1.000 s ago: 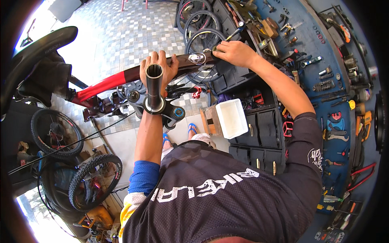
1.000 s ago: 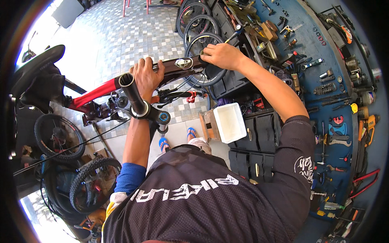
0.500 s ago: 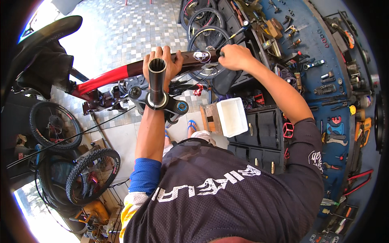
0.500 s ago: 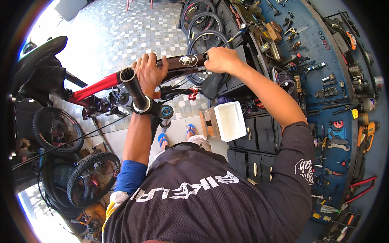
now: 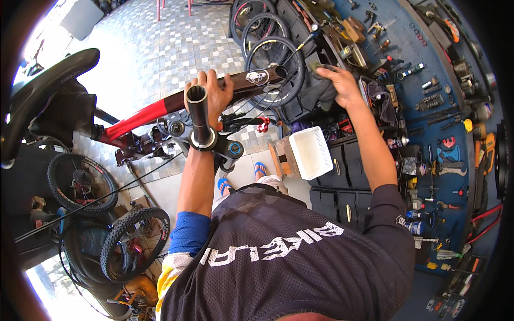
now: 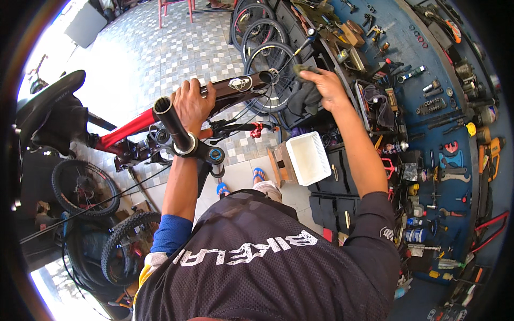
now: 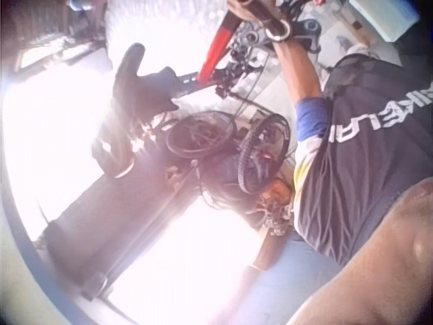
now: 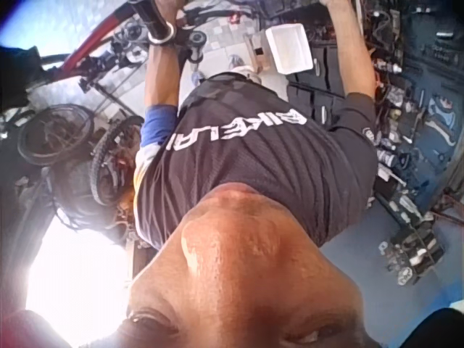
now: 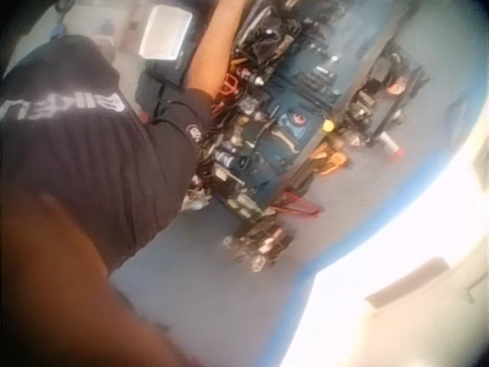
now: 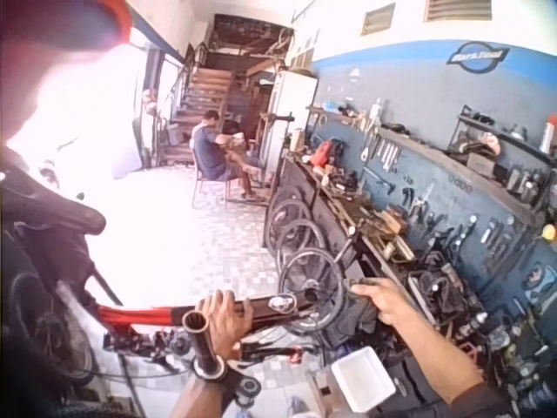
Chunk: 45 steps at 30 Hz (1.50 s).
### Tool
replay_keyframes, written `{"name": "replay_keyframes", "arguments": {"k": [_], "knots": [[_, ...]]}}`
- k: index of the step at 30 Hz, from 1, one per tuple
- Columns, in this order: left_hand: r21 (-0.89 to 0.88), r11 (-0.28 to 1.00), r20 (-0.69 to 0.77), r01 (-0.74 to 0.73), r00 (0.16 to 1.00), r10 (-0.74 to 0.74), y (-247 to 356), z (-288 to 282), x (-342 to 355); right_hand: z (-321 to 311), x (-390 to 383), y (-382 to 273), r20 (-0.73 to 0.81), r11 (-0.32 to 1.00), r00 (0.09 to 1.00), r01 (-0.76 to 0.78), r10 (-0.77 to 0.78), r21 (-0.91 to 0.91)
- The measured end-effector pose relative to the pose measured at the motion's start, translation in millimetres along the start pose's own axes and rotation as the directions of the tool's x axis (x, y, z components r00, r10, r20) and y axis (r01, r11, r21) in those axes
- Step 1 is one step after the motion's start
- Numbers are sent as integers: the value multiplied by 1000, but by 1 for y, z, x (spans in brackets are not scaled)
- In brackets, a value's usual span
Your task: The person works on a bicycle mounted on a repair stand, using a hex key to tighten the stem bolts and adjusting the handlebar and cables. The person wipes the handlebar area with a cloth and continues to tighten components.
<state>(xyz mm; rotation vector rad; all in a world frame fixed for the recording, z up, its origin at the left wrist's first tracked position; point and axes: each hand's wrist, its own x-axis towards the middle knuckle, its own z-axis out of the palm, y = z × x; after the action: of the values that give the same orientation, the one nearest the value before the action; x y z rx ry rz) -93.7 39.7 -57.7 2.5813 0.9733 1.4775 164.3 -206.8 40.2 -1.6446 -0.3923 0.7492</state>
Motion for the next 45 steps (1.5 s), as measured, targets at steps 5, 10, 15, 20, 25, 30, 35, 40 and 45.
{"name": "replay_keyframes", "arguments": {"k": [5, 10, 15, 20, 25, 30, 35, 40, 45], "knots": [[62, 998, 163, 33, 986, -43, 3, -9, 1, 53, 27, 29, -28, 738, 930, 272, -366, -617], [84, 996, 177, 33, 983, -47, 4, -10, 2, 87, 46, 30, 45, 354, 884, 233, -466, -906], [85, 994, 182, 69, 980, -83, 7, -11, 0, 80, 54, 22, 351, 457, 914, 405, -201, -792], [12, 999, 97, 41, 994, -42, 3, -6, -1, 72, 47, 7, 533, 187, 829, 558, -170, -808], [76, 997, 143, 2, 990, -13, 5, -7, -1, 62, 32, 1, 666, -124, 689, 662, -288, -739], [124, 992, 160, -5, 987, -15, -1, -1, -3, 42, 13, 21, 446, 185, 670, 653, -593, -734], [156, 988, 120, -23, 993, 4, 6, 7, -3, 29, -5, 148, -13, 887, 909, 404, -417, -225], [242, 968, 152, -61, 988, 25, 4, 6, -3, 102, -2, 242, -101, 884, 995, 42, 6, 465], [260, 963, 199, -73, 980, 21, 1, 7, -7, 163, 28, 249, -238, 555, 969, 233, -64, 799]]}}
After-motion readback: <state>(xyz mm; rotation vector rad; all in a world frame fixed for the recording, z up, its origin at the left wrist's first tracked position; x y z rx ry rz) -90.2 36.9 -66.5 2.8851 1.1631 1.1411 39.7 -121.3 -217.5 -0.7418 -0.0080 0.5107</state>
